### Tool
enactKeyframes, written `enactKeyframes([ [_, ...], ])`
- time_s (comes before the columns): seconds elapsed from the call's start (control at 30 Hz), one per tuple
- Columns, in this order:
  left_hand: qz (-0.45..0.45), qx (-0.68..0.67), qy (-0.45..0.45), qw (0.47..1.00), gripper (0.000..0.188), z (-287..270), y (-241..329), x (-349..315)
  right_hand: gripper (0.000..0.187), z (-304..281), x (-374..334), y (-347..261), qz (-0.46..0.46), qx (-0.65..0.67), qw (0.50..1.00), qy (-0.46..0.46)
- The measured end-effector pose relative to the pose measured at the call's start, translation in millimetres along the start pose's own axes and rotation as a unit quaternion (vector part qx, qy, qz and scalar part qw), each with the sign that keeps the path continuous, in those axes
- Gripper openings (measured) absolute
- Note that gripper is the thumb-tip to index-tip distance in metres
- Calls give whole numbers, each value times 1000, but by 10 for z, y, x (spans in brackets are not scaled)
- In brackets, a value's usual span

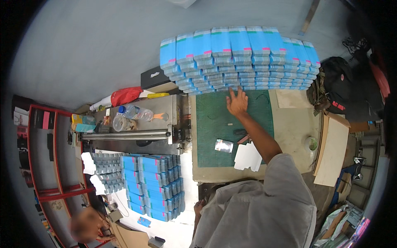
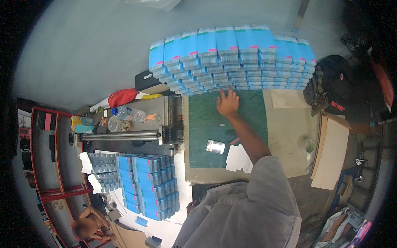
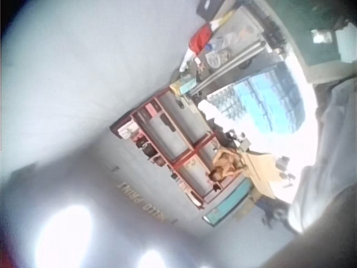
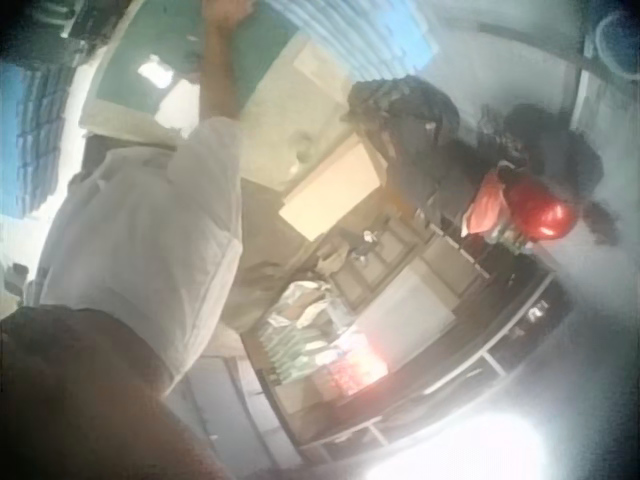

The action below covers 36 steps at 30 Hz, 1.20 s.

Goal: The person repeatedly picks up stacks of light blue rectangular packages from a table and places them onto a growing pile on a green mat. The person occasionally adjusts the alignment of the stacked packages.

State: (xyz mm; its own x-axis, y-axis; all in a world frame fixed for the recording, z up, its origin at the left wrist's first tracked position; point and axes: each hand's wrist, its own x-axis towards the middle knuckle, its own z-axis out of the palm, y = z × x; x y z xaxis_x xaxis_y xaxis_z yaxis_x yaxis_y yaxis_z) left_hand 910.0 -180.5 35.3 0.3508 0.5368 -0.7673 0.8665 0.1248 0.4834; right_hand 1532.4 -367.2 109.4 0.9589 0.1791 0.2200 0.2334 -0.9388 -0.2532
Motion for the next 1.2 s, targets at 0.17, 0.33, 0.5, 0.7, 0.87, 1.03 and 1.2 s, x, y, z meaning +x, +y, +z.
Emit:
enactKeyframes([
  [0.17, 0, -39, -15, 999, 28, 223, 226, -187, 57, -215, -49, 651, 80, -3, 995, 64],
  [0.33, -10, -10, -26, 1000, 23, 491, 449, -353, 59, -346, 15, 955, 73, 10, 996, -52],
  [0.5, 17, -127, -5, 992, 29, 771, 344, -413, 58, -323, 10, 1367, 26, 153, 986, -55],
  [0.7, 2, 6, -7, 1000, 35, 1071, 60, -221, 71, -577, -32, 2218, 147, 88, 985, 12],
  [0.87, 22, 77, -54, 995, 36, 1139, 214, -274, 81, -719, -45, 2524, 94, 94, 983, -129],
  [1.03, 13, 30, -55, 998, 38, 1315, 769, -612, 77, -682, -104, 3067, 120, 42, 991, -34],
  [1.2, 26, 61, -28, 997, 44, 1540, 1007, -754, 80, -996, -168, 3698, 167, 25, 985, -34],
])
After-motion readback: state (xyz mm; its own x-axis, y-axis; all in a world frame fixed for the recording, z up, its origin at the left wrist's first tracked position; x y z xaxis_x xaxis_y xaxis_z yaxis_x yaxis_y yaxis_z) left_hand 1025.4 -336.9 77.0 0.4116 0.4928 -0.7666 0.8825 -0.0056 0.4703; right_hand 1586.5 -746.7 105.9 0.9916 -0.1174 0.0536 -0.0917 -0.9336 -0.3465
